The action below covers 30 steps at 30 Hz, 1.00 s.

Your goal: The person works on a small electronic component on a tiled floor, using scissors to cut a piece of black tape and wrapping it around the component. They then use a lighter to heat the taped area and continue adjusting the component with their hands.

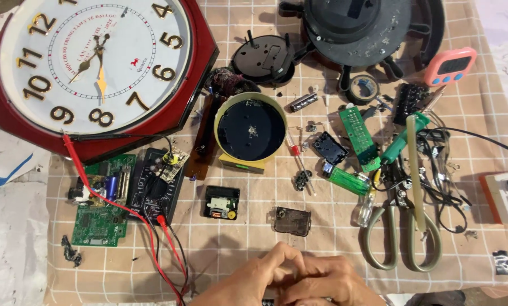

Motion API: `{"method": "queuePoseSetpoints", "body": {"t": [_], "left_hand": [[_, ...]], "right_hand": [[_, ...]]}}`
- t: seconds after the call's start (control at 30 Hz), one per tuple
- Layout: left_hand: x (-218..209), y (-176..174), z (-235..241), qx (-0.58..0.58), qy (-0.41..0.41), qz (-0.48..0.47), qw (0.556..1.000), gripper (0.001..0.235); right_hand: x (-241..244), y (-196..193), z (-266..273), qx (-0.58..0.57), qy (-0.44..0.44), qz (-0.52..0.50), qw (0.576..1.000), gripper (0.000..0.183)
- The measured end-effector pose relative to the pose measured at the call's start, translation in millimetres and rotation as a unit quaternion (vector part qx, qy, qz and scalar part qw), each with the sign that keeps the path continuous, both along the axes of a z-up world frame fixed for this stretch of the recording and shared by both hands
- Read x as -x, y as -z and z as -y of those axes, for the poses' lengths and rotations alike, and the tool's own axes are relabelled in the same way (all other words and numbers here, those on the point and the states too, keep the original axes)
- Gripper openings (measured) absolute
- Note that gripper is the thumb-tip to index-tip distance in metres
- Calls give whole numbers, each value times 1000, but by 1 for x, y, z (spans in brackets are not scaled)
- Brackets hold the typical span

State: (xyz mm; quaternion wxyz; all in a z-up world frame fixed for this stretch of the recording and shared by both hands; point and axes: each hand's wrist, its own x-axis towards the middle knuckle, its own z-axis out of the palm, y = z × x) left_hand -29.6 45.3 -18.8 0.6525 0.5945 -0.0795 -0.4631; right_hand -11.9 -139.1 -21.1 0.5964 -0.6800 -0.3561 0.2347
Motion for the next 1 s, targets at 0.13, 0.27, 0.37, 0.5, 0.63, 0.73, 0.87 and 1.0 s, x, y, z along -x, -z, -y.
{"method": "queuePoseSetpoints", "body": {"t": [0.13,0.27,0.37,0.5,0.63,0.73,0.87,1.0], "left_hand": [[-6,-8,0,-19,32,56,998,46],[-15,-23,1,-56,58,77,994,43],[-19,-29,1,-90,87,125,984,43],[-24,-18,5,-76,102,141,982,64],[-34,-38,2,-70,104,194,973,51],[-37,-45,4,-78,87,206,972,53],[-33,-44,10,-142,-19,206,968,48],[-25,-46,14,-98,-138,223,960,51]], "right_hand": [[0,-12,2,10,-6,-16,1000,24],[3,-16,2,-1,15,-74,997,11],[6,-16,1,-32,46,-109,992,9],[6,-21,1,-75,63,-126,987,16],[8,-11,1,-103,83,-115,985,14],[9,-5,0,-79,128,-28,988,14],[8,-10,-4,-30,234,36,971,5],[13,9,-1,-110,290,-100,945,13]]}}
